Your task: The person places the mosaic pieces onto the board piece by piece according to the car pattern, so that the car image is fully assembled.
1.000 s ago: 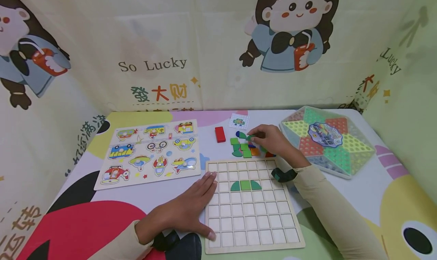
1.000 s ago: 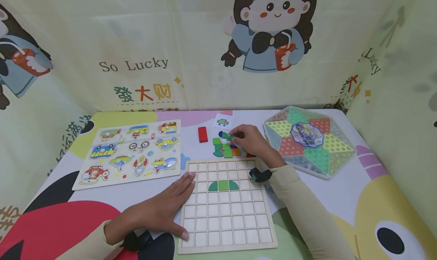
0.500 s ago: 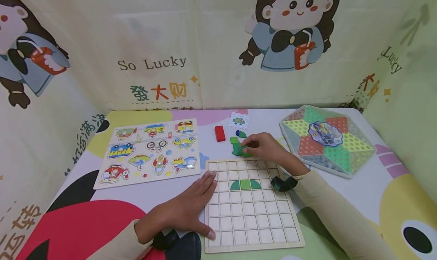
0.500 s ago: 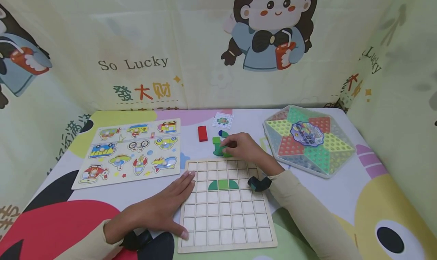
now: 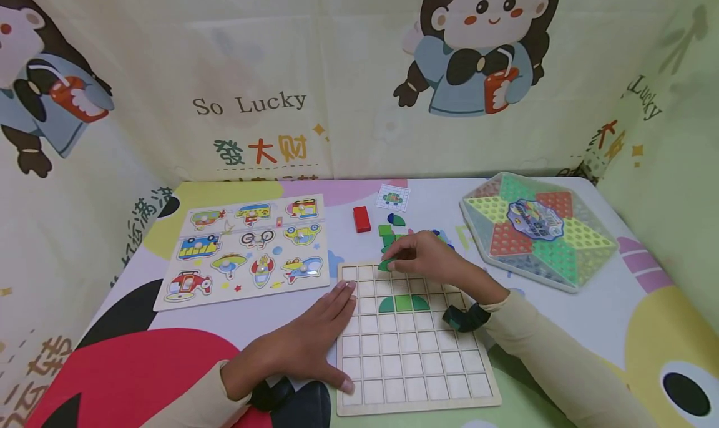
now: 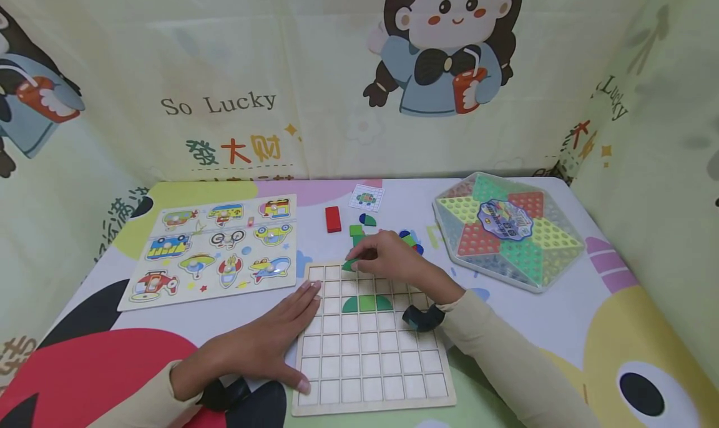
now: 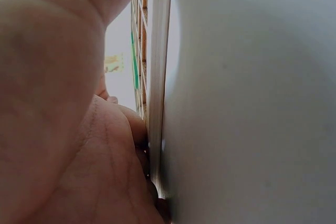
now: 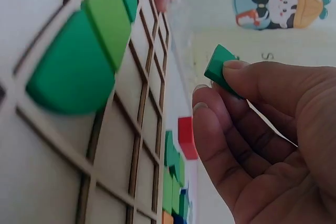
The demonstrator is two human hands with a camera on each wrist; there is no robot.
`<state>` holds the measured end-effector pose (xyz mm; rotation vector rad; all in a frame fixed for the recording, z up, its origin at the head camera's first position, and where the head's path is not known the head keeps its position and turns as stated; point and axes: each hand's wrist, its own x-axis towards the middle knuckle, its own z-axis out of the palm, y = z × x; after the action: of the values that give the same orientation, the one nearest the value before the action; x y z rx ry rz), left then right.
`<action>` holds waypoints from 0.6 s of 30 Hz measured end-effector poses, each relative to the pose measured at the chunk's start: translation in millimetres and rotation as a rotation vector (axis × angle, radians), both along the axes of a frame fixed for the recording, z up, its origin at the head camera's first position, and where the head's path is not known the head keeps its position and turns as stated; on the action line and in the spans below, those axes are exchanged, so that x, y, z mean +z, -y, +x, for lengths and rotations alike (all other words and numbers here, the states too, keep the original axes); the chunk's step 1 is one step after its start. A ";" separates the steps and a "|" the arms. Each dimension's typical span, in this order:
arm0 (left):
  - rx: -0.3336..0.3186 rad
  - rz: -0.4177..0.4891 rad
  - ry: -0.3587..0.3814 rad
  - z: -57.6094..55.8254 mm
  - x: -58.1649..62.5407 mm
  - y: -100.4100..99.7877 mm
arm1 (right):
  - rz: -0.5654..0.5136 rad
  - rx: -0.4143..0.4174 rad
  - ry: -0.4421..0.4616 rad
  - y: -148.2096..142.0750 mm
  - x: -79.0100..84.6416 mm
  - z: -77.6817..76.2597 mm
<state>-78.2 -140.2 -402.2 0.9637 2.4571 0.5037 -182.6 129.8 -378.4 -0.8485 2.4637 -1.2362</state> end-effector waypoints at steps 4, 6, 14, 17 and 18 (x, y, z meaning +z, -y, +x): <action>-0.001 -0.007 0.004 -0.7 -0.1 1.0 | -0.002 0.061 0.012 6.4 -2.2 4.8; -0.004 -0.008 0.002 -1.2 -0.3 1.3 | 0.005 0.091 0.023 9.1 -3.8 6.8; -0.012 -0.003 -0.004 -1.7 -1.6 1.1 | 0.010 0.175 0.081 14.4 -3.6 17.2; -0.010 0.001 -0.004 -1.6 -1.7 1.3 | 0.021 0.191 0.085 16.4 -3.2 23.1; -0.010 0.002 -0.004 -1.6 -1.8 1.4 | 0.023 0.202 0.080 17.5 -3.1 25.3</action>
<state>-79.8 -141.6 -404.0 0.9778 2.4550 0.5010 -157.3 112.2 -381.6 -0.9931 2.2618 -1.1456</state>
